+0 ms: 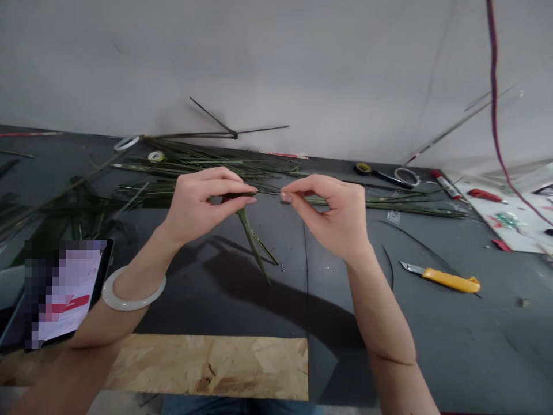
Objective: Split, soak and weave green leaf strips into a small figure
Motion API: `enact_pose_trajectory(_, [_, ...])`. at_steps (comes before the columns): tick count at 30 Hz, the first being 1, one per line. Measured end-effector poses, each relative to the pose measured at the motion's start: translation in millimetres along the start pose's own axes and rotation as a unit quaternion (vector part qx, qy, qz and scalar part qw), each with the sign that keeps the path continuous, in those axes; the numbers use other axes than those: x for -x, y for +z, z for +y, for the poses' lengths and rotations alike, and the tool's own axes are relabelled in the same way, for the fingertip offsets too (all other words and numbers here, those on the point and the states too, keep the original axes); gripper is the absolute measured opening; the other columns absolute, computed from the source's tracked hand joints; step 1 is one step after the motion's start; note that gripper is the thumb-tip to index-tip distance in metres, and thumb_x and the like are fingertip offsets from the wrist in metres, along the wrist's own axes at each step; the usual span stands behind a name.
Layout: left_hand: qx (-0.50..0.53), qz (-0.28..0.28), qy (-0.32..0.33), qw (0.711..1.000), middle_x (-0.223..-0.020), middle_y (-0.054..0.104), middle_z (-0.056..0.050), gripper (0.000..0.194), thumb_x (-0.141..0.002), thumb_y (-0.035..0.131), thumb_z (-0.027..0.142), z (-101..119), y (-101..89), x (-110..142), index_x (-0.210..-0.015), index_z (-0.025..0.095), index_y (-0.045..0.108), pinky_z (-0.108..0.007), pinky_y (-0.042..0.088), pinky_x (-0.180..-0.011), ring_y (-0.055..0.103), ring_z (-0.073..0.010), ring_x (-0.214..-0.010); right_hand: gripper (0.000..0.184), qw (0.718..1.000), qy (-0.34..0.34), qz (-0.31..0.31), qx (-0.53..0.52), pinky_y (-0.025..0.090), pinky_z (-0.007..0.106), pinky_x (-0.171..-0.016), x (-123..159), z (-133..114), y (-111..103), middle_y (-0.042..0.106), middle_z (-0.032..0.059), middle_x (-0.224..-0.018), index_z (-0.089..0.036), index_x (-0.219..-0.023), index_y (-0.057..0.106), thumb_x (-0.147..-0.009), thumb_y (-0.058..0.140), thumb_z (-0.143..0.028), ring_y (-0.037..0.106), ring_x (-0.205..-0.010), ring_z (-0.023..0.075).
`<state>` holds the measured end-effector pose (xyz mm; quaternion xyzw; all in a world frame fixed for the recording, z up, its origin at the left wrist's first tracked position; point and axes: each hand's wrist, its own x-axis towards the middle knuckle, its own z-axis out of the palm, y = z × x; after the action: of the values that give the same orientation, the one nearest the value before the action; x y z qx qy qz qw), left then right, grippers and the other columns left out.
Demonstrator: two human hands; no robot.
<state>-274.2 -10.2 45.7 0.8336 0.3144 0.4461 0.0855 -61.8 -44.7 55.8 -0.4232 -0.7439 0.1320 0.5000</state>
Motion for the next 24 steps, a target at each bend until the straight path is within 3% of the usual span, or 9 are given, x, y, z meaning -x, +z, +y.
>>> enact_pose_trajectory(4, [0.082,0.011,-0.081,0.993,-0.079,0.071,-0.005,0.020,-0.078,0.069,0.038,0,-0.5,-3,-0.082,0.019,0.075,-0.022,0.043,-0.054,0.060,-0.0123,-0.064,0.028,0.990,0.076,-0.043,-0.107,0.056,0.031,-0.071,-2,7,7,0.071,0.0035,-0.086,-0.021,-0.096,0.068,-0.073,0.074,-0.036,0.066,-0.077,0.0170])
enact_pose_trajectory(12, [0.201,-0.006,-0.227,0.953,-0.064,0.067,-0.002,0.031,-0.072,0.071,0.048,3,5.1,-4,-0.079,0.018,0.074,-0.022,0.030,-0.037,0.044,-0.0073,-0.043,0.017,0.976,0.133,-0.099,-0.139,0.052,0.028,-0.066,4,13,50,0.070,0.0023,-0.075,-0.017,-0.076,0.069,-0.076,0.070,-0.034,0.062,-0.068,0.0139])
enact_pose_trajectory(17, [0.220,-0.059,-0.238,0.944,-0.068,0.066,-0.004,0.030,-0.083,0.061,0.044,-4,6.7,-4,-0.088,0.016,0.072,-0.021,0.036,-0.040,0.046,-0.0072,-0.045,0.024,0.942,0.202,-0.116,-0.242,0.043,0.024,-0.053,2,19,52,0.056,-0.0028,-0.059,-0.016,-0.066,0.059,-0.071,0.073,-0.035,0.050,-0.055,0.0085])
enact_pose_trajectory(21, [0.209,-0.080,-0.209,0.952,-0.082,0.069,-0.006,0.028,-0.083,0.062,0.039,-9,10.9,-4,-0.091,0.014,0.068,-0.020,0.044,-0.051,0.057,-0.0098,-0.059,0.025,0.901,0.217,-0.161,-0.340,0.043,0.024,-0.055,0,23,54,0.056,-0.0034,-0.064,-0.016,-0.076,0.061,-0.068,0.075,-0.035,0.050,-0.055,0.0076])
enact_pose_trajectory(24, [0.220,-0.069,-0.208,0.951,-0.083,0.069,-0.005,0.029,-0.078,0.067,0.041,-9,15.5,-3,-0.087,0.014,0.067,-0.021,0.047,-0.056,0.060,-0.0117,-0.066,0.023,0.901,0.210,-0.162,-0.343,0.044,0.024,-0.056,2,23,57,0.055,-0.0037,-0.064,-0.016,-0.079,0.063,-0.071,0.073,-0.035,0.049,-0.056,0.0077])
